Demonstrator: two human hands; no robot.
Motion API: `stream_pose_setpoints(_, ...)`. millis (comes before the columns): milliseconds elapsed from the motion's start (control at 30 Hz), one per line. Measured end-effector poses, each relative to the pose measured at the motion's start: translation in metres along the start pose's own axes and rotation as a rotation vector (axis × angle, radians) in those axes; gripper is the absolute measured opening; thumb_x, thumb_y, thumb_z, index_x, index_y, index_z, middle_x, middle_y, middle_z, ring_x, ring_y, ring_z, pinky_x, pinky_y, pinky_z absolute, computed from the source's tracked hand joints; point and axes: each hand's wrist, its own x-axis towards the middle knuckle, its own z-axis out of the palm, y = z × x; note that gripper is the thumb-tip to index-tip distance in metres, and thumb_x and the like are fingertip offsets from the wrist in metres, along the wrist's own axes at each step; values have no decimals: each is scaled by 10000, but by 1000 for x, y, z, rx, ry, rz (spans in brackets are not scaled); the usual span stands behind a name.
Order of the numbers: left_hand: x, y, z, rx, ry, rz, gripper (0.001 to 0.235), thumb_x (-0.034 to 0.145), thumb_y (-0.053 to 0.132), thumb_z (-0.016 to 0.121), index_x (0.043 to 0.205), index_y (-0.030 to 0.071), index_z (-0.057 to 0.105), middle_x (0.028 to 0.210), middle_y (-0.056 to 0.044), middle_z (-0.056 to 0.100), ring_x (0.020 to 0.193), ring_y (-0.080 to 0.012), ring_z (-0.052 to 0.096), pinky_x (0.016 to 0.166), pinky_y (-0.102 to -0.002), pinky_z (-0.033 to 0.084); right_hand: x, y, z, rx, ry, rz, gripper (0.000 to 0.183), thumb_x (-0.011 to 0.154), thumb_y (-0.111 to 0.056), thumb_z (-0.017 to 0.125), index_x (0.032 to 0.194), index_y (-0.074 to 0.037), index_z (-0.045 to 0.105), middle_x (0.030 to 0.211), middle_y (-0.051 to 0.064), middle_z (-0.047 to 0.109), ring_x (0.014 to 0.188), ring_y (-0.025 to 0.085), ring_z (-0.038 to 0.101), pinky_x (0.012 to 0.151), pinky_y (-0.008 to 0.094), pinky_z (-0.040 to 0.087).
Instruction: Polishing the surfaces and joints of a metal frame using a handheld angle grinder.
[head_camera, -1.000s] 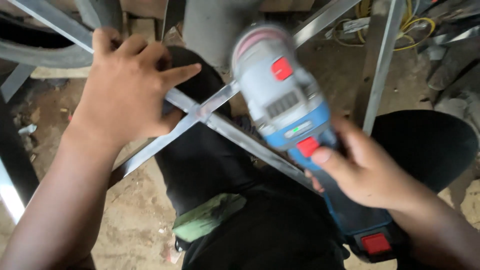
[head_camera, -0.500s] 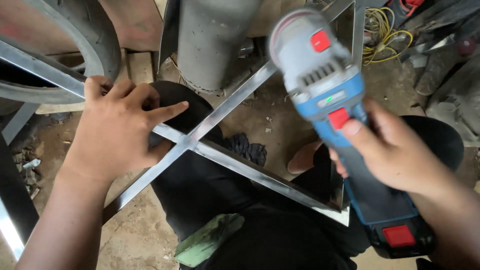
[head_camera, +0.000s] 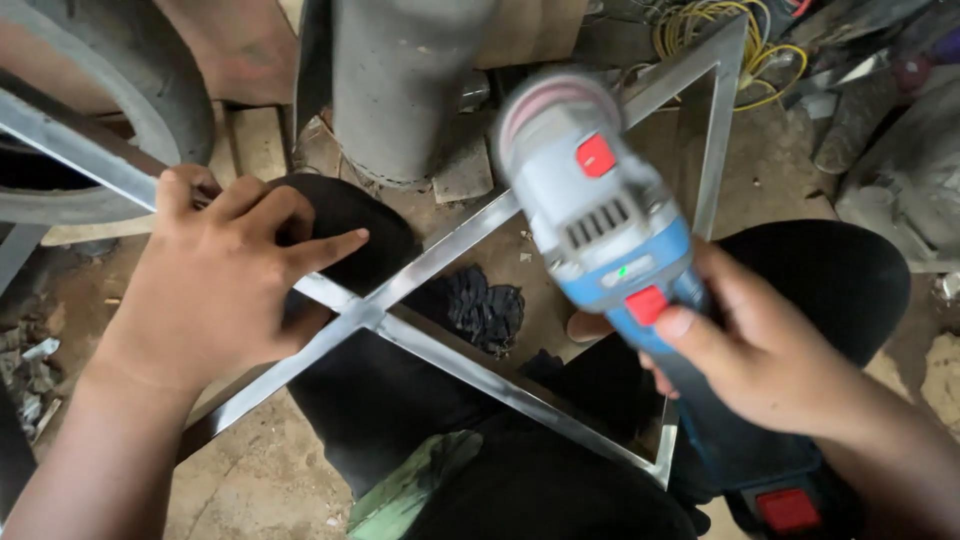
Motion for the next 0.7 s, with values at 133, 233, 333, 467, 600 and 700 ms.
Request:
stream_pose_setpoints(133,2,-2,0,11,-40,-2,561,711,694,686,1236,501,735,914,122,654,827,-123,615,955,-446,378,-3,-1,7,83,-4,-1,543,937,-218,568,1443,-45,470,868,107,720,564,159,652,505,308,599)
stream_pose_setpoints(233,3,-3,-1,9,-18,8,570,689,686,692,1225,500,744,910,115,644,815,-135,598,954,-445,377,-4,3,1,98,6,-7,613,930,-228,570,1495,-42,422,946,114,724,612,161,665,535,313,618)
stream_pose_setpoints(333,2,-3,0,29,-33,4,574,679,717,702,1217,519,736,917,141,661,827,-110,625,987,-439,362,-3,7,-11,70,39,-66,436,971,-255,538,1347,-39,497,776,87,679,540,161,661,510,303,611)
stream_pose_setpoints(467,-1,-3,-1,54,-46,-16,593,696,747,676,1240,518,727,963,156,668,949,-117,655,1002,-430,327,0,10,-31,-48,83,-54,478,980,-388,478,1308,-42,482,761,96,697,493,176,696,470,311,626)
stream_pose_setpoints(600,-3,-4,-2,52,-85,-38,606,666,742,696,1229,519,725,953,144,659,940,-125,661,1051,-448,340,1,17,-42,-2,206,-60,430,1010,-370,468,1273,-30,474,779,133,678,483,209,665,455,320,586)
stream_pose_setpoints(700,-6,-6,0,-2,-57,-29,573,699,635,728,1251,483,740,984,100,601,948,-138,594,1011,-458,327,1,21,-38,96,271,-59,403,1017,-378,508,1243,-45,496,792,136,658,498,207,635,464,315,558)
